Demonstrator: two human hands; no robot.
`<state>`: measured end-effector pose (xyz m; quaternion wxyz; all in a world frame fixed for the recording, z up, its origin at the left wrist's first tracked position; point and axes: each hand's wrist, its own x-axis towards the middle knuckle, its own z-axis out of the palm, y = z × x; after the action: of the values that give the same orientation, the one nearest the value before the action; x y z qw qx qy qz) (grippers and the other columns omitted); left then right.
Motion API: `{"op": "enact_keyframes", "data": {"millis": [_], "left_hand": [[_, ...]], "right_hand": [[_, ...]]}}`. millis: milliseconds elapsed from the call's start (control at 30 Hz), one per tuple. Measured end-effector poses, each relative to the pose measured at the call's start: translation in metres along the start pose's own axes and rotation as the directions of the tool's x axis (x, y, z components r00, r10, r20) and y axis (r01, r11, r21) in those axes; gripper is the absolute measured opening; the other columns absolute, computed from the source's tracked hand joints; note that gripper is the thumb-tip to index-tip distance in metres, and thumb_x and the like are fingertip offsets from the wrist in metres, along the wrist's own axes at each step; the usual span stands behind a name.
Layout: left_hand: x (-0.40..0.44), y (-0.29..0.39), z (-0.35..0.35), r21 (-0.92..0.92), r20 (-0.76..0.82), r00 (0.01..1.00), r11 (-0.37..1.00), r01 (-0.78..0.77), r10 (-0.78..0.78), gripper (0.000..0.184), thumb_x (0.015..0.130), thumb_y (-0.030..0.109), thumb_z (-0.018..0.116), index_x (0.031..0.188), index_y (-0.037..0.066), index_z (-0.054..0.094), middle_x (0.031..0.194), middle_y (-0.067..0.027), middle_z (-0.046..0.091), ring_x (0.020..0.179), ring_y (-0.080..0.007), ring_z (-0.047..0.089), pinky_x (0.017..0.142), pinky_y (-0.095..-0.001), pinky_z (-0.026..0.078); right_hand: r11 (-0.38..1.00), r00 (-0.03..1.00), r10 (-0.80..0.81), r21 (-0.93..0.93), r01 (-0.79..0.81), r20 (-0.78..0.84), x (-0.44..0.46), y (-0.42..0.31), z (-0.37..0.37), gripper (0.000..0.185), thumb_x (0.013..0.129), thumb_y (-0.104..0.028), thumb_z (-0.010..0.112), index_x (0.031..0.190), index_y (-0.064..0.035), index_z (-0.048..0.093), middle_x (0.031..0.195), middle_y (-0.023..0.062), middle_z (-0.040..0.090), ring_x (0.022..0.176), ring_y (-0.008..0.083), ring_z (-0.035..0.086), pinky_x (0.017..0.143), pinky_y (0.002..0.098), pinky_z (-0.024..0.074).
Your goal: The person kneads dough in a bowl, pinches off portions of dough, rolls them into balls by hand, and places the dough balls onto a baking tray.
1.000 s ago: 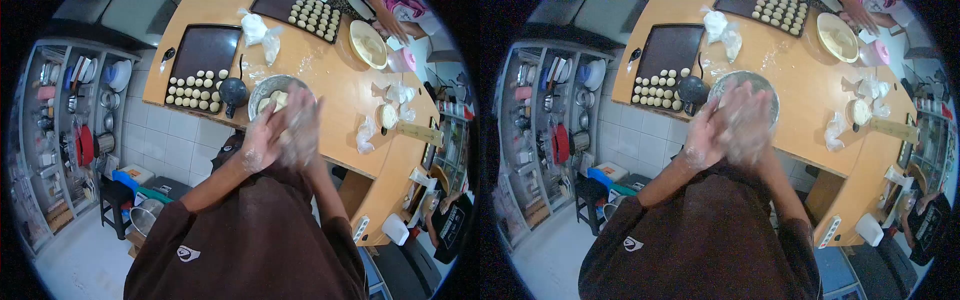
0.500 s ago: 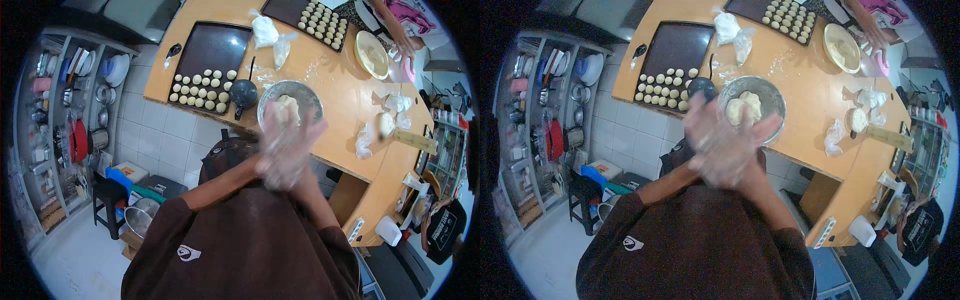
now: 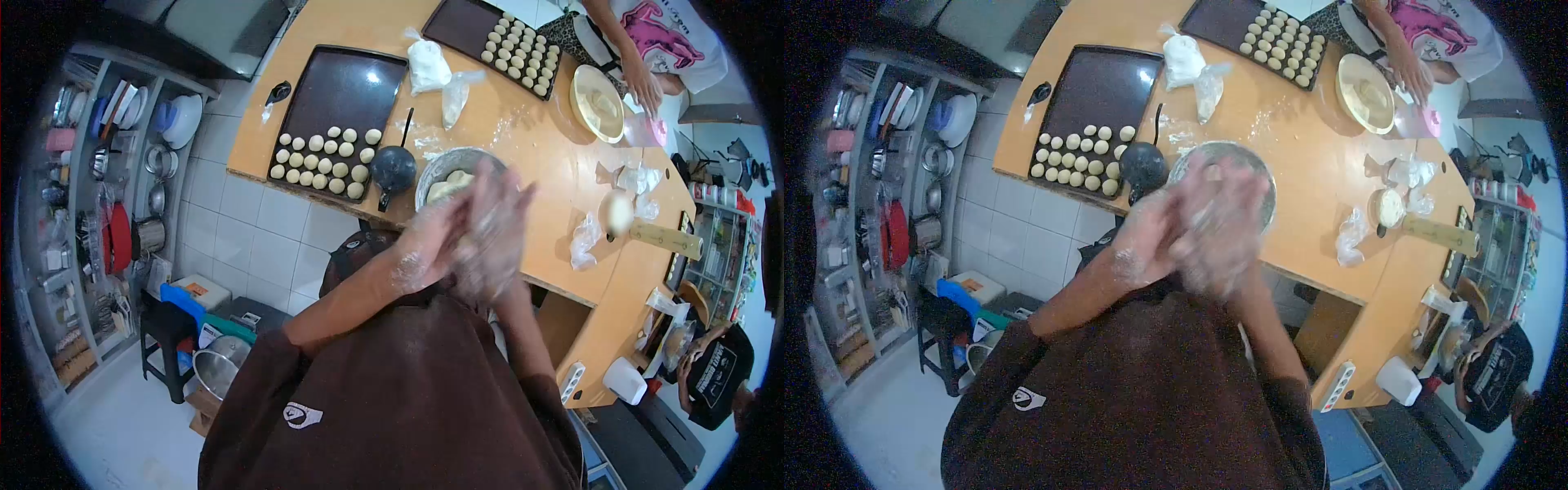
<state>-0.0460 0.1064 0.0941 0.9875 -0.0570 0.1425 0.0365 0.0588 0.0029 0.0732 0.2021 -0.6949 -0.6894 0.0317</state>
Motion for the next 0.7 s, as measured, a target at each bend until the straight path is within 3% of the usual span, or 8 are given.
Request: {"op": "enact_keyframes", "data": {"millis": [67, 133, 300, 367, 400, 500, 633, 700], "left_hand": [[0.001, 0.008, 0.0, -0.121, 0.052, 0.997, 0.991, 0.062, -0.056, 0.052, 0.102, 0.031, 0.032, 0.144, 0.0, 0.031, 0.138, -0.0101, 0.045, 0.124, -0.0171, 0.046, 0.107, -0.0327, 0.036], [0.005, -0.005, -0.009, 0.077, 0.034, 0.998, 0.996, 0.042, -0.044, 0.055, 0.102, 0.032, 0.033, 0.146, 0.0, 0.026, 0.142, -0.0118, 0.041, 0.129, -0.0197, 0.042, 0.11, -0.034, 0.032], [0.02, -0.024, -0.03, 0.439, 0.099, 0.993, 0.894, -0.095, 0.057, 0.062, 0.101, 0.037, 0.033, 0.149, 0.001, 0.017, 0.151, -0.0157, 0.029, 0.139, -0.0247, 0.03, 0.116, -0.0362, 0.021], [0.036, -0.015, -0.036, 0.319, 0.273, 0.937, 0.899, -0.3, 0.216, 0.062, 0.101, 0.039, 0.029, 0.15, 0.003, 0.014, 0.154, -0.0168, 0.023, 0.142, -0.0241, 0.023, 0.118, -0.0355, 0.017], [0.05, -0.017, -0.046, 0.16, 0.326, 0.941, 0.976, -0.148, 0.09, 0.063, 0.102, 0.044, 0.024, 0.152, 0.007, 0.009, 0.158, -0.0163, 0.008, 0.146, -0.0234, 0.01, 0.118, -0.0347, 0.012], [0.075, -0.048, -0.11, 0.29, 0.574, 0.819, 0.931, -0.22, 0.015, 0.062, 0.103, 0.043, 0.024, 0.152, 0.01, 0.009, 0.158, -0.0144, 0.005, 0.146, -0.0235, 0.01, 0.118, -0.034, 0.013], [0.023, -0.017, -0.033, 0.36, 0.156, 0.985, 0.933, 0.014, -0.075, 0.064, 0.101, 0.043, 0.033, 0.152, 0.01, 0.01, 0.158, -0.0138, 0.01, 0.145, -0.0248, 0.014, 0.119, -0.0375, 0.012], [0.028, -0.005, -0.025, 0.274, 0.217, 0.976, 0.96, -0.064, 0.003, 0.064, 0.102, 0.04, 0.033, 0.151, 0.008, 0.009, 0.158, -0.014, 0.01, 0.145, -0.0256, 0.014, 0.118, -0.038, 0.013]], "right_hand": [[0.999, 0.94, -0.029, -0.018, 0.037, 0.339, -0.015, -0.026, 0.007, 0.071, 0.097, -0.05, 0.025, 0.148, -0.0004, 0.023, 0.154, 0.0206, 0.021, 0.144, 0.0382, 0.014, 0.114, 0.0596, 0.0029], [0.999, 0.906, 0.022, 0.032, -0.039, 0.424, -0.015, -0.036, -0.002, 0.066, 0.099, -0.043, 0.025, 0.147, 0.0017, 0.025, 0.156, 0.0178, 0.02, 0.143, 0.0427, 0.011, 0.113, 0.0599, -0.0003], [0.999, 0.99, 0.032, 0.035, -0.027, -0.137, 0.006, 0.029, -0.004, 0.066, 0.099, -0.049, 0.022, 0.149, -0.0061, 0.024, 0.155, 0.0164, 0.024, 0.143, 0.0413, 0.016, 0.114, 0.0592, 0.0026], [0.991, 0.993, -0.118, -0.069, 0.118, -0.003, -0.003, 0.0, 0.002, 0.068, 0.099, -0.053, 0.019, 0.15, -0.0082, 0.023, 0.153, 0.0192, 0.026, 0.142, 0.0435, 0.017, 0.114, 0.0589, 0.0014], [0.96, 0.962, -0.274, -0.063, 0.273, -0.008, -0.006, -0.015, 0.001, 0.069, 0.098, -0.053, 0.018, 0.15, -0.0071, 0.023, 0.153, 0.02, 0.026, 0.142, 0.0443, 0.017, 0.113, 0.0592, -0.0003], [0.96, 0.958, -0.277, 0.008, 0.279, -0.071, -0.003, -0.013, 0.0, 0.071, 0.097, -0.054, 0.022, 0.149, -0.0061, 0.023, 0.152, 0.0212, 0.028, 0.141, 0.0454, 0.019, 0.113, 0.0607, -0.0011], [0.994, 0.992, -0.059, 0.085, 0.069, -0.109, 0.004, 0.016, -0.003, 0.071, 0.095, -0.054, 0.03, 0.148, -0.0067, 0.028, 0.149, 0.0204, 0.033, 0.141, 0.0439, 0.02, 0.112, 0.0626, -0.0006], [0.995, 0.995, -0.086, 0.036, 0.088, -0.044, -0.009, 0.01, 0.001, 0.066, 0.096, -0.051, 0.032, 0.146, -0.0074, 0.034, 0.148, 0.0177, 0.037, 0.142, 0.0401, 0.02, 0.112, 0.063, -0.002]]}}
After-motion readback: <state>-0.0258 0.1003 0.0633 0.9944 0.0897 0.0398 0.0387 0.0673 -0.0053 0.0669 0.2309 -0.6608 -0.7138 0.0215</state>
